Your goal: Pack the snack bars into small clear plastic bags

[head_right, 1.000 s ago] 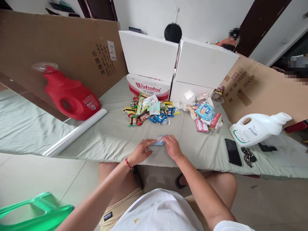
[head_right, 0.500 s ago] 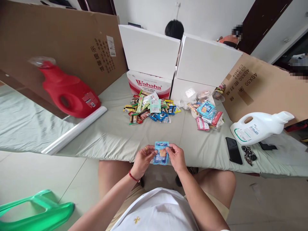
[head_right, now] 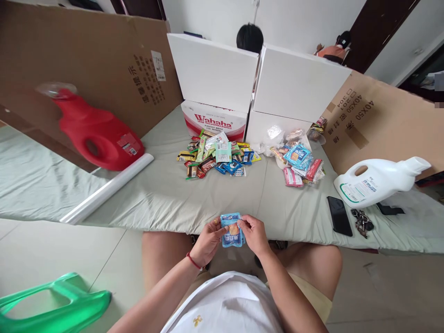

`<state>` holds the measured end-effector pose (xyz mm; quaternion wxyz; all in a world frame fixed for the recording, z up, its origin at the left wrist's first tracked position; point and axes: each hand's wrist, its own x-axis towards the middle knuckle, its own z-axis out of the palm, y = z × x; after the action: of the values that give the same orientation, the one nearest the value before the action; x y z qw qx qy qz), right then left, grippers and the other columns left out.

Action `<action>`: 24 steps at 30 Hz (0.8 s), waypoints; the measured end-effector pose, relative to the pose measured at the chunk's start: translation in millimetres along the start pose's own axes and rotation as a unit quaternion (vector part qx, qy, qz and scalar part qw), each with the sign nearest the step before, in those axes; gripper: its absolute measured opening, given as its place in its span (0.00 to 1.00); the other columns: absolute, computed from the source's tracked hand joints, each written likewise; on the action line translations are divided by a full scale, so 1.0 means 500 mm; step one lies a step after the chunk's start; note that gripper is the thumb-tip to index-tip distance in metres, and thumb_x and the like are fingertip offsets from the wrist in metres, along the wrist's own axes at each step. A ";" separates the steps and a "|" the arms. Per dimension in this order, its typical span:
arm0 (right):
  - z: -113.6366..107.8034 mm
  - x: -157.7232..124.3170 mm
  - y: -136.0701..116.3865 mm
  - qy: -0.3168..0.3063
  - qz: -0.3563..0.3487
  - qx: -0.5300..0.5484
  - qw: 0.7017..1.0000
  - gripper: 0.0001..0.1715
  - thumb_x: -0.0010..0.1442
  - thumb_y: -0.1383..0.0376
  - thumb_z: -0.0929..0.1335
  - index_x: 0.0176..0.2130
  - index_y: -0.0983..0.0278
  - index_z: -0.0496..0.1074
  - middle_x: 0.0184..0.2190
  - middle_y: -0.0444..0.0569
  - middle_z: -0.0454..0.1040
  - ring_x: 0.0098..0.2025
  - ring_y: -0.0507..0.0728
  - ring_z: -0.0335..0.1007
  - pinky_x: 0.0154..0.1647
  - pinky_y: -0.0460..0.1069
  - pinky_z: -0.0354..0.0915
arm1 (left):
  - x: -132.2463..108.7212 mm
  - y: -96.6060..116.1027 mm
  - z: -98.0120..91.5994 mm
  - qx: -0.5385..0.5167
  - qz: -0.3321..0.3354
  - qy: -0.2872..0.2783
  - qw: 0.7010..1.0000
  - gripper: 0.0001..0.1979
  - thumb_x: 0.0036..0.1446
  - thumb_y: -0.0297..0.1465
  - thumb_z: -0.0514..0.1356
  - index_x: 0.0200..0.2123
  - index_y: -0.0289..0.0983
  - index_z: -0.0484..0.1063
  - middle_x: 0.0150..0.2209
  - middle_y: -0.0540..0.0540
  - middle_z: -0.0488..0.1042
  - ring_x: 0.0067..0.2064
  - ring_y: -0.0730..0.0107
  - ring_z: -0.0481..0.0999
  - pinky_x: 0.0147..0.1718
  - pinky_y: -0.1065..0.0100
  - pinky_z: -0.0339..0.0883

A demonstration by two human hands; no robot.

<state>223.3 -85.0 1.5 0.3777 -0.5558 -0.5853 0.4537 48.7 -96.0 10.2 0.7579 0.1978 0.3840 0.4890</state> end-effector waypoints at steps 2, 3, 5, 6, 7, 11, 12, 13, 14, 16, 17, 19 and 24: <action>-0.001 -0.009 0.000 -0.013 -0.022 -0.020 0.999 0.20 0.66 0.49 0.67 0.34 0.61 0.77 0.27 0.45 0.74 0.30 0.54 0.68 0.32 0.47 0.66 | -0.005 -0.002 -0.001 -0.017 -0.026 -0.001 1.000 0.30 0.40 0.34 0.79 0.46 0.35 0.76 0.40 0.42 0.83 0.39 0.59 0.83 0.39 0.63 0.75; -0.001 -0.014 0.001 -0.020 -0.031 -0.027 0.999 0.20 0.67 0.50 0.67 0.33 0.61 0.76 0.27 0.44 0.73 0.30 0.54 0.68 0.32 0.47 0.66 | -0.007 -0.004 0.000 -0.024 -0.036 -0.002 0.999 0.31 0.40 0.34 0.79 0.48 0.35 0.75 0.40 0.42 0.83 0.39 0.59 0.83 0.39 0.63 0.75; 0.001 -0.022 0.003 -0.031 -0.039 -0.029 0.998 0.20 0.67 0.50 0.66 0.33 0.61 0.76 0.27 0.44 0.74 0.31 0.54 0.68 0.32 0.46 0.66 | -0.008 -0.014 0.002 -0.029 -0.045 0.002 0.999 0.29 0.40 0.35 0.79 0.45 0.34 0.75 0.37 0.42 0.82 0.37 0.59 0.83 0.39 0.62 0.75; 0.003 -0.026 0.005 -0.029 -0.037 -0.028 0.998 0.20 0.68 0.50 0.66 0.34 0.61 0.76 0.28 0.45 0.74 0.31 0.54 0.69 0.32 0.47 0.66 | -0.007 -0.021 0.004 -0.029 -0.041 0.008 0.999 0.27 0.40 0.36 0.79 0.42 0.34 0.75 0.35 0.43 0.82 0.35 0.60 0.82 0.38 0.61 0.75; 0.004 -0.030 0.007 -0.021 -0.031 -0.028 0.999 0.19 0.68 0.50 0.66 0.36 0.61 0.77 0.29 0.45 0.75 0.31 0.54 0.69 0.32 0.47 0.67 | -0.006 -0.029 0.005 -0.032 -0.032 0.018 0.999 0.26 0.40 0.37 0.79 0.40 0.34 0.75 0.33 0.44 0.81 0.34 0.61 0.82 0.38 0.61 0.75; 0.002 -0.044 0.008 0.036 0.008 -0.063 0.997 0.20 0.63 0.51 0.70 0.49 0.60 0.76 0.31 0.46 0.78 0.28 0.55 0.70 0.31 0.49 0.68 | -0.001 -0.064 0.012 -0.065 -0.020 0.055 0.996 0.26 0.37 0.35 0.80 0.37 0.36 0.73 0.31 0.47 0.80 0.32 0.64 0.81 0.38 0.62 0.74; -0.002 -0.047 0.006 0.035 0.016 -0.074 0.997 0.20 0.63 0.51 0.70 0.49 0.59 0.76 0.31 0.46 0.78 0.28 0.55 0.70 0.31 0.49 0.68 | -0.001 -0.070 0.014 -0.069 -0.025 0.057 0.996 0.26 0.37 0.35 0.80 0.36 0.36 0.72 0.31 0.48 0.80 0.32 0.64 0.80 0.37 0.62 0.74; -0.006 -0.049 0.004 0.026 0.021 -0.081 0.996 0.18 0.63 0.52 0.70 0.47 0.59 0.76 0.30 0.46 0.78 0.28 0.55 0.70 0.31 0.48 0.67 | -0.001 -0.076 0.017 -0.069 -0.031 0.057 0.996 0.26 0.36 0.35 0.80 0.35 0.36 0.72 0.30 0.49 0.79 0.31 0.65 0.80 0.37 0.63 0.74; -0.011 -0.051 0.003 0.011 0.024 -0.084 0.996 0.14 0.64 0.53 0.69 0.43 0.59 0.76 0.30 0.46 0.78 0.29 0.56 0.71 0.31 0.48 0.67 | -0.003 -0.081 0.020 -0.066 -0.036 0.055 0.996 0.25 0.36 0.35 0.80 0.35 0.36 0.72 0.29 0.49 0.79 0.31 0.66 0.80 0.36 0.63 0.74; -0.019 -0.056 0.000 -0.015 0.026 -0.078 0.997 0.13 0.65 0.54 0.68 0.35 0.60 0.74 0.27 0.44 0.76 0.29 0.55 0.71 0.31 0.48 0.65 | -0.007 -0.085 0.026 -0.053 -0.050 0.041 0.997 0.24 0.37 0.35 0.80 0.34 0.36 0.72 0.29 0.48 0.79 0.30 0.66 0.79 0.36 0.64 0.73; -0.023 -0.060 -0.001 -0.021 0.026 -0.074 0.997 0.14 0.65 0.54 0.67 0.33 0.60 0.72 0.25 0.44 0.74 0.28 0.55 0.69 0.31 0.47 0.64 | -0.009 -0.084 0.028 -0.040 -0.058 0.030 0.997 0.23 0.38 0.36 0.79 0.34 0.36 0.73 0.29 0.48 0.79 0.31 0.66 0.79 0.36 0.64 0.73; -0.031 -0.069 -0.001 -0.015 0.022 -0.080 0.996 0.15 0.66 0.55 0.67 0.30 0.60 0.70 0.24 0.43 0.72 0.27 0.54 0.67 0.30 0.47 0.63 | -0.015 -0.073 0.026 0.002 -0.058 0.013 0.998 0.22 0.40 0.36 0.78 0.36 0.35 0.74 0.31 0.46 0.80 0.32 0.66 0.80 0.36 0.65 0.72; -0.094 -0.096 0.005 0.029 0.040 -0.101 0.994 0.18 0.67 0.53 0.65 0.30 0.60 0.70 0.25 0.43 0.72 0.29 0.54 0.66 0.32 0.47 0.62 | -0.028 0.011 -0.048 0.234 0.129 0.094 0.959 0.18 0.53 0.40 0.69 0.43 0.38 0.73 0.39 0.43 0.81 0.43 0.63 0.81 0.46 0.63 0.72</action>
<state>273.2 -127.5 16.3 0.3186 -0.6269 -0.5942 0.3904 23.4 -107.8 4.4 0.5817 0.3707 0.5283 0.4951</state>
